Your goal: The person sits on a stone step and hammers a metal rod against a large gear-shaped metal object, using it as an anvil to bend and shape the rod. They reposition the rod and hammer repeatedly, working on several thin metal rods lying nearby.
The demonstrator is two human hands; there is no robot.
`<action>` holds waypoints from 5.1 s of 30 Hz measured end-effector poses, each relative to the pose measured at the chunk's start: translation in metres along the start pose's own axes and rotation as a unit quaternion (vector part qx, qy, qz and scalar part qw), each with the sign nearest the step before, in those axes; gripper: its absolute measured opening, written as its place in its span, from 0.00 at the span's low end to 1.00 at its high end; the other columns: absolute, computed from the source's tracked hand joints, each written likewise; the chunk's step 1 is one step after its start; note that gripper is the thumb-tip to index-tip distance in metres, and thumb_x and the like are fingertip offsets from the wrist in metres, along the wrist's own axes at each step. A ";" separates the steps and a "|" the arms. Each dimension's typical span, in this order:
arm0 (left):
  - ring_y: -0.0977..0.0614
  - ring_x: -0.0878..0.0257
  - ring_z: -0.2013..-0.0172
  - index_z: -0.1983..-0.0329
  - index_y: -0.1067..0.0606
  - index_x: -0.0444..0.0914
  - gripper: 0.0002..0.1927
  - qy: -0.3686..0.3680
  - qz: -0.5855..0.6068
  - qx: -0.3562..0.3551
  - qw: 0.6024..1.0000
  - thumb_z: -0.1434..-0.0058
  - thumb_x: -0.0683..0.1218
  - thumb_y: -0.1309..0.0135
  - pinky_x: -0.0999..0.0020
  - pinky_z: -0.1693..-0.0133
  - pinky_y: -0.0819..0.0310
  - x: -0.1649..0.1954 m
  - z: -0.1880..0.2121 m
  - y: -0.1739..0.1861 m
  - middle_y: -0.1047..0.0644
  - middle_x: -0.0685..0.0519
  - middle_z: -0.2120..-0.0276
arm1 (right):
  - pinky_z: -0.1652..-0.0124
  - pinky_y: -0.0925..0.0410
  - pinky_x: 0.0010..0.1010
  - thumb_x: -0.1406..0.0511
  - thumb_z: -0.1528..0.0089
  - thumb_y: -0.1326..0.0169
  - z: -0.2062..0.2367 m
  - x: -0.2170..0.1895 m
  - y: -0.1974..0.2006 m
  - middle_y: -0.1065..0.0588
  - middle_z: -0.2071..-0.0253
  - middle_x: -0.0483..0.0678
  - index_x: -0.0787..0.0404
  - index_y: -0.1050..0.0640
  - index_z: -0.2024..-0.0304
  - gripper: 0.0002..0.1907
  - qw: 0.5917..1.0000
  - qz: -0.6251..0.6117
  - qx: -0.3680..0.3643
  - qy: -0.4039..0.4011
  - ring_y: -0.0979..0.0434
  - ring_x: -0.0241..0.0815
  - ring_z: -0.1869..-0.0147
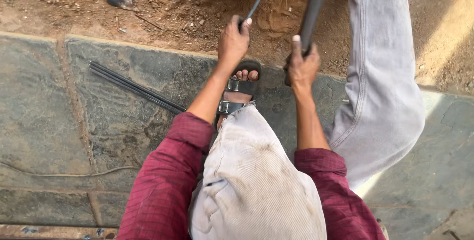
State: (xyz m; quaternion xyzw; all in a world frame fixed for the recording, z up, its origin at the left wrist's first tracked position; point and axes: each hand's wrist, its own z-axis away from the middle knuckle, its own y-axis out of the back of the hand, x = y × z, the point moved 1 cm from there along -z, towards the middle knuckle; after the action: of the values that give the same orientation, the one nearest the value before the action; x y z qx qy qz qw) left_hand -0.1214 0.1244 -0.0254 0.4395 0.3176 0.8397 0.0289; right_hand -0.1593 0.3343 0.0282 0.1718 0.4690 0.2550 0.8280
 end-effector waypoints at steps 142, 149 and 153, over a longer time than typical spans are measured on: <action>0.12 0.54 0.59 0.56 0.21 0.32 0.12 -0.003 0.726 -0.282 0.627 0.31 0.47 0.41 0.61 0.55 0.12 0.136 -0.005 0.009 0.16 0.44 0.63 | 0.84 0.32 0.33 0.45 0.31 0.52 -0.004 0.048 -0.004 0.34 0.80 0.43 0.60 0.33 0.59 0.25 0.975 -0.124 -0.042 -0.182 0.28 0.38 0.83; 0.12 0.55 0.58 0.54 0.22 0.32 0.12 -0.015 0.726 -0.294 0.622 0.30 0.47 0.43 0.61 0.54 0.12 0.149 0.000 0.023 0.16 0.45 0.62 | 0.83 0.31 0.34 0.45 0.32 0.52 -0.004 0.051 -0.004 0.32 0.79 0.43 0.61 0.33 0.57 0.26 0.972 -0.117 -0.037 -0.203 0.27 0.39 0.81; 0.12 0.55 0.60 0.52 0.23 0.33 0.16 0.017 0.737 -0.309 0.601 0.31 0.50 0.46 0.62 0.57 0.13 0.144 0.003 0.032 0.15 0.44 0.62 | 0.77 0.29 0.31 0.41 0.33 0.51 -0.012 0.063 -0.002 0.31 0.76 0.43 0.63 0.29 0.54 0.31 0.929 -0.269 -0.067 -0.245 0.27 0.38 0.78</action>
State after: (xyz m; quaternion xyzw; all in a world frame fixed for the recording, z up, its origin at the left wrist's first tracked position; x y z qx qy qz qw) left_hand -0.1995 0.1476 0.0978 0.4747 -0.3921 0.6314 -0.4714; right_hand -0.1414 0.3700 -0.0226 0.0405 0.2617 0.0040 0.9643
